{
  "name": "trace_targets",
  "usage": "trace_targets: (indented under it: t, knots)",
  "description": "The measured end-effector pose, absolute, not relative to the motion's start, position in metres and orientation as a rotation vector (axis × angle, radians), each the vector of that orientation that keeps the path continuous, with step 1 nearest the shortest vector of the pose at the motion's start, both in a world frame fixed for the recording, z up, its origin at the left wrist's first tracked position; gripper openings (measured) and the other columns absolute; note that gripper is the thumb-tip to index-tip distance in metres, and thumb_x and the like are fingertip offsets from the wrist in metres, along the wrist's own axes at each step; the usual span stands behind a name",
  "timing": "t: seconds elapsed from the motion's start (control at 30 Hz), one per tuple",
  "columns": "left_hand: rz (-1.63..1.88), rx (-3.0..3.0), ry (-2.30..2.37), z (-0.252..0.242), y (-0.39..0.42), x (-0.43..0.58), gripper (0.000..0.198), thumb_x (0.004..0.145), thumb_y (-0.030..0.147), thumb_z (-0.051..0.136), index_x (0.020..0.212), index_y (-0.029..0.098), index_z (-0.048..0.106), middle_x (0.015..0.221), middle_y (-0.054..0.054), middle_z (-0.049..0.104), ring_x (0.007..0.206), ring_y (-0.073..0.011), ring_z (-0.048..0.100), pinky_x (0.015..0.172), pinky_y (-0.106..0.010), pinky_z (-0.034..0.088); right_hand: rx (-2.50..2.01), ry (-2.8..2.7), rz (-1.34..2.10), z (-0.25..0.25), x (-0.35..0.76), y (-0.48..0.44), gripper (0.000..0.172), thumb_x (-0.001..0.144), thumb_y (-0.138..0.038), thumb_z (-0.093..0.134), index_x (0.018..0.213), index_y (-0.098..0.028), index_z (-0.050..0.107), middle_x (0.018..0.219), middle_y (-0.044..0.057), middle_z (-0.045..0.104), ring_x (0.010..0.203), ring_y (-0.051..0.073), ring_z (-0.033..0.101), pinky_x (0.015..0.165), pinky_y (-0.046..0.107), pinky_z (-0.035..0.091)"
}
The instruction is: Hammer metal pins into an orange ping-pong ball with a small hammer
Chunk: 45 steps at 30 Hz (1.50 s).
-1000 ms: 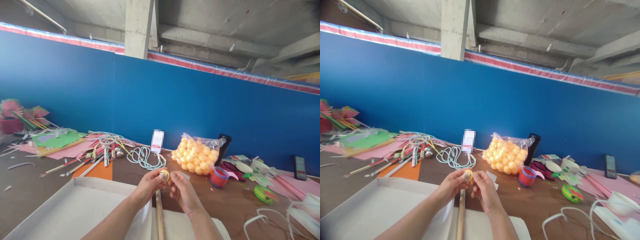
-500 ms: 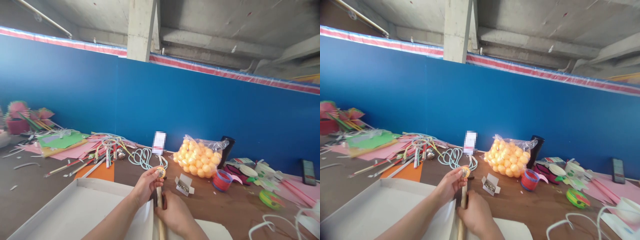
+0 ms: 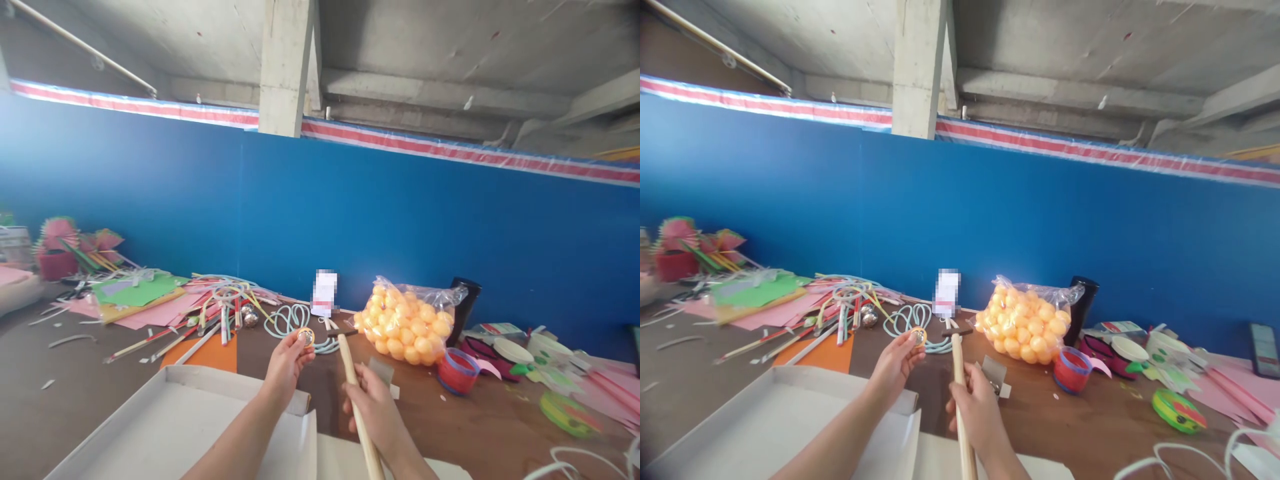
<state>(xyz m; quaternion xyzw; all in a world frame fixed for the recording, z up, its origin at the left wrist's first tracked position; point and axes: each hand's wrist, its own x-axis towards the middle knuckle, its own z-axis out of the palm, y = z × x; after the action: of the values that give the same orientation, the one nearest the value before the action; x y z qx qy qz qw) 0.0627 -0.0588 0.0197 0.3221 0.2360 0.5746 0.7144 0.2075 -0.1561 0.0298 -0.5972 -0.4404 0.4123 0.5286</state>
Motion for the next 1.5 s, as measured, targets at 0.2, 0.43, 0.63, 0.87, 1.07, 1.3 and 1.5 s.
trace_targets:
  t: [0.2, 0.43, 0.63, 0.87, 1.07, 1.3, 1.5]
  knots:
    - [1.308, 0.715, 0.585, 0.016, -0.055, 0.062, 0.029, 0.068, 0.029, 0.069, 0.091, 0.014, 0.063, 0.080, -0.005, 0.063, 0.068, -0.0105, 0.060, 0.063, -0.021, 0.049, -1.258, -1.110, 0.886, 0.048, 0.206, -0.169, 0.044, 0.080, -0.038, 0.054, 0.118, -0.019, 0.047, 0.054, -0.004, 0.050, 0.038, 0.009, 0.043, 0.033, 0.018, 0.035]
    - [1.319, 0.737, 0.590, 0.012, -0.053, 0.064, 0.032, 0.066, 0.031, 0.071, 0.091, 0.014, 0.063, 0.079, -0.004, 0.062, 0.068, -0.0105, 0.060, 0.064, -0.022, 0.049, -1.336, -1.263, 0.868, 0.048, 0.192, -0.180, 0.048, 0.077, -0.040, 0.057, 0.121, -0.021, 0.049, 0.056, -0.002, 0.052, 0.044, 0.012, 0.049, 0.031, 0.018, 0.035]
    - [1.316, 0.783, 0.588, 0.013, -0.055, 0.064, 0.034, 0.067, 0.033, 0.070, 0.093, 0.014, 0.063, 0.082, -0.005, 0.062, 0.070, -0.0116, 0.060, 0.066, -0.023, 0.049, -1.364, -1.229, 0.781, 0.046, 0.194, -0.179, 0.050, 0.078, -0.042, 0.054, 0.124, -0.022, 0.048, 0.052, -0.003, 0.052, 0.042, 0.012, 0.047, 0.032, 0.019, 0.036]
    - [1.293, 0.813, 0.621, 0.012, -0.055, 0.066, 0.039, 0.064, 0.035, 0.071, 0.096, 0.014, 0.064, 0.080, -0.004, 0.063, 0.068, -0.0112, 0.060, 0.065, -0.023, 0.048, -1.324, -1.329, 0.801, 0.057, 0.196, -0.182, 0.048, 0.075, -0.037, 0.058, 0.120, -0.023, 0.055, 0.057, 0.001, 0.057, 0.049, 0.017, 0.054, 0.042, 0.025, 0.044]
    - [1.293, 0.828, 0.626, 0.010, -0.053, 0.066, 0.040, 0.066, 0.034, 0.070, 0.100, 0.015, 0.063, 0.086, -0.005, 0.064, 0.069, -0.0107, 0.060, 0.066, -0.023, 0.048, -1.372, -1.285, 0.617, 0.055, 0.194, -0.183, 0.048, 0.076, -0.034, 0.055, 0.123, -0.023, 0.052, 0.070, 0.004, 0.065, 0.059, 0.020, 0.060, 0.054, 0.029, 0.050]
    - [1.296, 0.804, 0.619, 0.015, -0.056, 0.065, 0.038, 0.066, 0.031, 0.071, 0.100, 0.015, 0.063, 0.085, -0.005, 0.064, 0.068, -0.0103, 0.060, 0.065, -0.022, 0.049, -1.343, -1.339, 0.498, 0.051, 0.190, -0.184, 0.043, 0.076, -0.028, 0.056, 0.118, -0.023, 0.057, 0.101, 0.008, 0.065, 0.088, 0.026, 0.061, 0.072, 0.031, 0.051]
    - [1.277, 0.802, 0.589, 0.015, -0.058, 0.064, 0.038, 0.067, 0.028, 0.071, 0.102, 0.014, 0.062, 0.085, -0.006, 0.064, 0.069, -0.0104, 0.060, 0.065, -0.022, 0.050, -1.387, -1.518, 0.350, 0.044, 0.192, -0.182, 0.043, 0.078, -0.022, 0.052, 0.121, -0.024, 0.054, 0.109, 0.008, 0.062, 0.101, 0.025, 0.056, 0.089, 0.033, 0.044]
